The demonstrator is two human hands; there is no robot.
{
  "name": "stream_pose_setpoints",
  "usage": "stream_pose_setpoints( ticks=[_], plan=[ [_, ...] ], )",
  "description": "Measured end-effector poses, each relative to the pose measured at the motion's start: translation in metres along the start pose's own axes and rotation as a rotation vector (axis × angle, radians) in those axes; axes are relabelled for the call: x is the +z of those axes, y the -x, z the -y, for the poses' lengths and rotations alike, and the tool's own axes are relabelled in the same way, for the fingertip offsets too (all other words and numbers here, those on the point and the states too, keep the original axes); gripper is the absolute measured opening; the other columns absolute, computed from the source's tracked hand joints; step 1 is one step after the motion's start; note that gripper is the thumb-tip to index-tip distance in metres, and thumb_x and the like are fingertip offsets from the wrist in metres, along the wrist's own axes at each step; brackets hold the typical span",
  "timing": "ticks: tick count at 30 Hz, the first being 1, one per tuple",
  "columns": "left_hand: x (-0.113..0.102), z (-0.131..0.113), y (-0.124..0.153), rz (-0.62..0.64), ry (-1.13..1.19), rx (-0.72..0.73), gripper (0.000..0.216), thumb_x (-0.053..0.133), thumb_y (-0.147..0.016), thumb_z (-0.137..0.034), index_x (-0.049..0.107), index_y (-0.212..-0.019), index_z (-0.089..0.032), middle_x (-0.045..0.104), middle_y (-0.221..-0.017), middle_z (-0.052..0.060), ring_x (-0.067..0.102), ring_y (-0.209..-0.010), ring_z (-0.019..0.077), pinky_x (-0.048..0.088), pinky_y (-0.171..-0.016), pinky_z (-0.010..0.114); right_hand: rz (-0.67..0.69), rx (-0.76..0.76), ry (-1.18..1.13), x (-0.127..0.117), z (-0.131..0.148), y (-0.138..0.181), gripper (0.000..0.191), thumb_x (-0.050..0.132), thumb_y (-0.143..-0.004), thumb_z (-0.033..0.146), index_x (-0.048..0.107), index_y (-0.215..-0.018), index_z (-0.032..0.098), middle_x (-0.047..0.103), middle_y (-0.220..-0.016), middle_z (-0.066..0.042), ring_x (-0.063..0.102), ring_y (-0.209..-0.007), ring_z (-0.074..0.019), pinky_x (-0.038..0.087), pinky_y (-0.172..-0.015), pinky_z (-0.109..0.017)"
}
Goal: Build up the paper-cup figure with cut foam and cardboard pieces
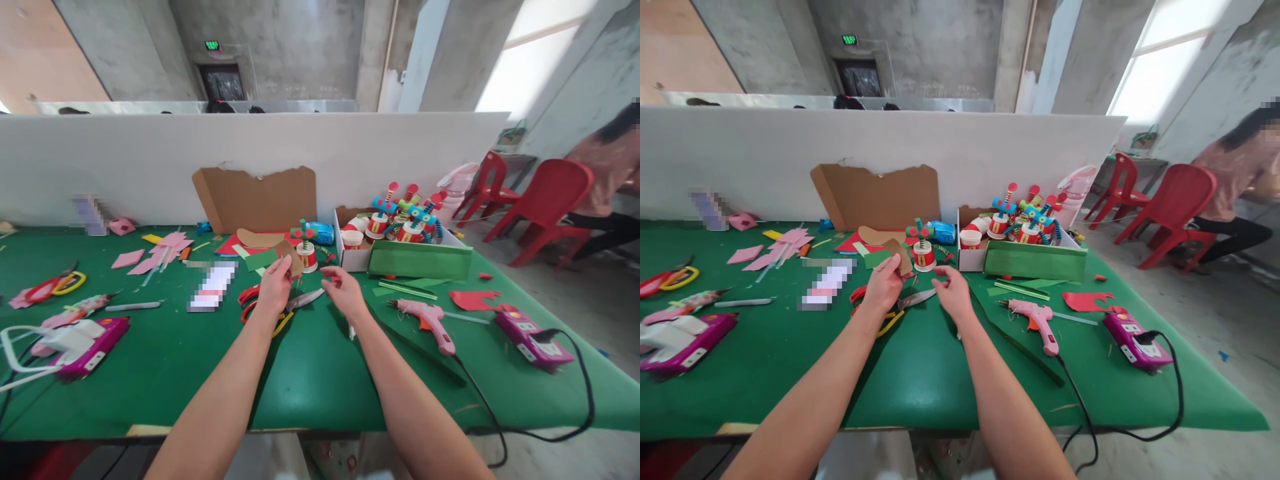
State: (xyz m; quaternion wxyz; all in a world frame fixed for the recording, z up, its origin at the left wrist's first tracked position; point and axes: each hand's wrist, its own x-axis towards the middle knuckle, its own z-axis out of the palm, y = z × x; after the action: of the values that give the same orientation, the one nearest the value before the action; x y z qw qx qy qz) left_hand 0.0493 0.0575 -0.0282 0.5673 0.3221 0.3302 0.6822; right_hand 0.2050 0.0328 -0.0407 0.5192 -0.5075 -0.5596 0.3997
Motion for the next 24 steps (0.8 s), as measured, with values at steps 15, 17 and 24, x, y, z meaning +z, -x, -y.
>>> stream_pose_setpoints(
  ticks=[15,17,24],
  plan=[
    [0.002,0.001,0.008,0.173,0.052,-0.051,0.029,0.081,-0.06,-0.036,0.064,-0.07,-0.015,0.065,-0.065,0.0,0.06,-0.06,0.0124,0.048,-0.056,0.026,0.08,0.142,-0.331,0.013,0.007,0.004,0.014,0.07,-0.063,0.03,0.063,-0.064,0.017,0.055,-0.05,0.005,0.049,-0.045,-0.0081,0.043,-0.047,-0.021],
    [-0.001,0.002,0.004,0.132,0.056,-0.054,0.03,0.08,-0.06,-0.037,0.064,-0.072,-0.015,0.064,-0.064,-0.001,0.058,-0.057,0.0115,0.047,-0.054,0.025,-0.119,0.095,-0.392,-0.001,0.01,-0.002,0.017,0.069,-0.063,0.033,0.063,-0.068,0.018,0.056,-0.054,0.005,0.05,-0.047,-0.008,0.042,-0.048,-0.021],
    [-0.005,0.0,-0.001,0.019,0.079,-0.047,0.032,0.081,-0.057,-0.037,0.061,-0.071,-0.017,0.063,-0.064,-0.003,0.057,-0.057,0.0097,0.047,-0.055,0.024,-0.715,-0.059,-0.518,-0.042,0.004,-0.022,0.031,0.066,-0.066,0.046,0.055,-0.077,0.019,0.054,-0.063,0.005,0.048,-0.051,-0.0075,0.043,-0.053,-0.023]
  ],
)
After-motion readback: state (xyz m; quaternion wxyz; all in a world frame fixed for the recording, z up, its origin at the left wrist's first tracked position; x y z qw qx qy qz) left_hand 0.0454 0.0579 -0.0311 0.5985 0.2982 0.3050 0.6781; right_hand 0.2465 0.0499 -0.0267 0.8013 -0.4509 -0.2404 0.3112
